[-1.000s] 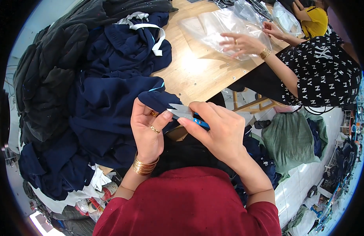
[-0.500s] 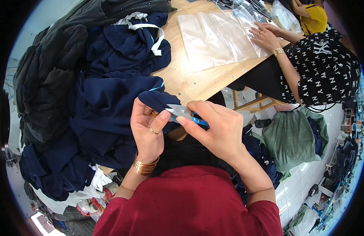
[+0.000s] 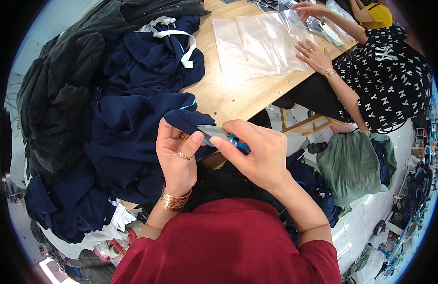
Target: Trimming loose threads from blue clothing items using small scissors in a garment factory.
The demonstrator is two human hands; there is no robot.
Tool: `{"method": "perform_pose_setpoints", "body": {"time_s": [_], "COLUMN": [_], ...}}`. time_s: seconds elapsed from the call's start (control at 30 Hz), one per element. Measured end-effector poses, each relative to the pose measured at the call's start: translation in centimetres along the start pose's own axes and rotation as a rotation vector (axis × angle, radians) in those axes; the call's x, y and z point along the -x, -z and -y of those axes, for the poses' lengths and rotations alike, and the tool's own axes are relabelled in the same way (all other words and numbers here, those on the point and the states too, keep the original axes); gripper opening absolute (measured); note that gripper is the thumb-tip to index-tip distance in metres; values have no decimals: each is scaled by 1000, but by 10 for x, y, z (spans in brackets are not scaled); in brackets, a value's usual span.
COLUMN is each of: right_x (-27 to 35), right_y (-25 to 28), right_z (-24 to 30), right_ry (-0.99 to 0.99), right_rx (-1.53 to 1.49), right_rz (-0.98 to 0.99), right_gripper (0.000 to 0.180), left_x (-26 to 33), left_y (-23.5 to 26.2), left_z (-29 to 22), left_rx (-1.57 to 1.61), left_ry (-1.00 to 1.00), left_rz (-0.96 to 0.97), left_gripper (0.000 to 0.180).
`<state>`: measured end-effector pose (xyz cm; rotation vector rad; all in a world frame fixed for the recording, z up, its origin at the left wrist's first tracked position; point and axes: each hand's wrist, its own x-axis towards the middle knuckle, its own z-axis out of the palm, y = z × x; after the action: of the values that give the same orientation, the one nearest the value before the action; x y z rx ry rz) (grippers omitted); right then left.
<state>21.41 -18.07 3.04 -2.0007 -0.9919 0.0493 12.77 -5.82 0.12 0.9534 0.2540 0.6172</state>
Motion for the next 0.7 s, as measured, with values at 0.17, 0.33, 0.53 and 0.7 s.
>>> {"method": "perform_pose_setpoints", "body": {"time_s": [0.17,0.33,0.53,0.7], "right_x": [9,9,-6,-40], "right_y": [0,5,5,-8], "right_z": [0,-5,11,13], "right_ry": [-255,-410,-223,-290], "right_rx": [-268,-941,-817,-833], "right_rz": [145,135,107,488], "right_gripper": [19,17,26,29], "left_x": [7,8,10,6], "left_y": [1,-5,6,32], "left_z": [-2,-9,-17,-48], "left_rx": [36,85,72,-143], "left_ry": [46,81,137,300], "left_rz": [5,-13,-2,267], "left_gripper": [28,28,30,13]}}
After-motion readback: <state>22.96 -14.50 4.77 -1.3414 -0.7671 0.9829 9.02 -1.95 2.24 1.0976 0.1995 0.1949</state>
